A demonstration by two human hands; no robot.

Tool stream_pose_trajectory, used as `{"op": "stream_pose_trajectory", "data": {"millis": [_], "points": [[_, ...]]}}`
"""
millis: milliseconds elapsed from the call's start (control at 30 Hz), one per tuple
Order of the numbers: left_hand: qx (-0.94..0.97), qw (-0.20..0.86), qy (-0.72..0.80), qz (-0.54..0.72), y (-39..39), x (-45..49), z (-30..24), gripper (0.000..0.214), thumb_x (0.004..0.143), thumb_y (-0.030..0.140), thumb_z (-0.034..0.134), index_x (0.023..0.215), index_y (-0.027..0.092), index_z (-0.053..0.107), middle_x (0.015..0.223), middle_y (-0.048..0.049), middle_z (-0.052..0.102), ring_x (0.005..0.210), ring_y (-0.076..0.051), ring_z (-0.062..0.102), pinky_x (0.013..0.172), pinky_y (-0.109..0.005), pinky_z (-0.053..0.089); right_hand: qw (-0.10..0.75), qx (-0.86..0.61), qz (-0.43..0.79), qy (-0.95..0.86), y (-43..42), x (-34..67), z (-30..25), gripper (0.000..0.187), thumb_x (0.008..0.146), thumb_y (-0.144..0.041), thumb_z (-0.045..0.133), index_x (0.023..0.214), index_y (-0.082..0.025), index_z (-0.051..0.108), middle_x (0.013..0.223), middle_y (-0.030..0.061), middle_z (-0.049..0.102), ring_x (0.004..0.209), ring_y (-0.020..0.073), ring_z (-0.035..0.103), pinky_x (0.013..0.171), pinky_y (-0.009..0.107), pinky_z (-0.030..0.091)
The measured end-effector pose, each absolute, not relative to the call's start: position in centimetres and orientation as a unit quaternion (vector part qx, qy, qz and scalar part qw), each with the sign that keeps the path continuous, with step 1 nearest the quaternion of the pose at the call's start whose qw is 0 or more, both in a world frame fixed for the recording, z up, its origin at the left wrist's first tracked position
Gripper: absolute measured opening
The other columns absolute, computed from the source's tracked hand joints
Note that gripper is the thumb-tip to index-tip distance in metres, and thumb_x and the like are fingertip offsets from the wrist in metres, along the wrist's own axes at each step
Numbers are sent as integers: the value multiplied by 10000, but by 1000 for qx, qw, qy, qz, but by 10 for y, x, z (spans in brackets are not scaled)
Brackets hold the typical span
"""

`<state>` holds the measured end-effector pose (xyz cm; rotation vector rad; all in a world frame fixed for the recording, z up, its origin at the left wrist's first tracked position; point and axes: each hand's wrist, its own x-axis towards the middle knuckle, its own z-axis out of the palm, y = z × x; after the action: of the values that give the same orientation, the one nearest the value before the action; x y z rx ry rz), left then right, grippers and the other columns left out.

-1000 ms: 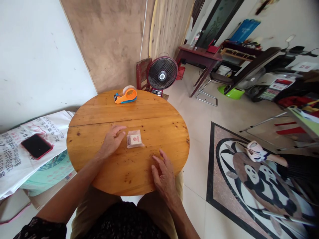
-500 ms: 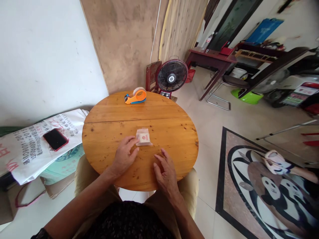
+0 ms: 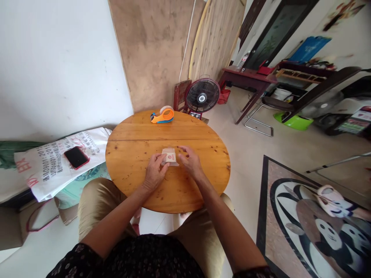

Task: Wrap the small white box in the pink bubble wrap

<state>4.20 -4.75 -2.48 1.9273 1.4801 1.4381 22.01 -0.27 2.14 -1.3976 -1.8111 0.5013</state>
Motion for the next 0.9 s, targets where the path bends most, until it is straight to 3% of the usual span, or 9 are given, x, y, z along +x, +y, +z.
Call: {"op": "stream_pose_trajectory", "data": {"millis": [167, 367, 533, 900], "points": [[678, 143, 513, 507, -45, 40, -27, 330, 891, 261, 552, 1199, 171, 628, 1153, -117, 564, 1075, -224, 574, 950, -381, 502, 354, -543, 225, -727, 41, 203, 24, 431, 753, -179, 601, 1183, -170, 641, 1187, 112, 686, 1045, 229, 648, 949, 414, 516], [688, 149, 509, 496, -44, 40, -25, 337, 886, 243, 555, 1208, 179, 630, 1169, -116, 559, 1083, -223, 573, 947, -379, 504, 304, -536, 250, -747, 62, 194, 23, 360, 686, -147, 665, 1043, -180, 703, 1051, 66, 734, 961, 194, 667, 878, 327, 525], [690, 153, 510, 490, -46, 41, -25, 324, 895, 234, 542, 1196, 168, 642, 1170, -126, 572, 1101, -237, 576, 970, -401, 491, 288, -541, 248, -751, 66, 193, 27, 129, 731, -163, 616, 792, -178, 729, 801, 28, 735, 772, 163, 644, 758, 270, 499], [683, 177, 520, 481, -48, 41, -22, 294, 905, 246, 565, 1182, 191, 650, 1157, -106, 615, 1093, -220, 587, 981, -395, 488, 294, -500, 305, -756, 51, 194, 43, 152, 774, -218, 575, 721, -169, 709, 681, -5, 689, 641, 124, 586, 596, 207, 421]]}}
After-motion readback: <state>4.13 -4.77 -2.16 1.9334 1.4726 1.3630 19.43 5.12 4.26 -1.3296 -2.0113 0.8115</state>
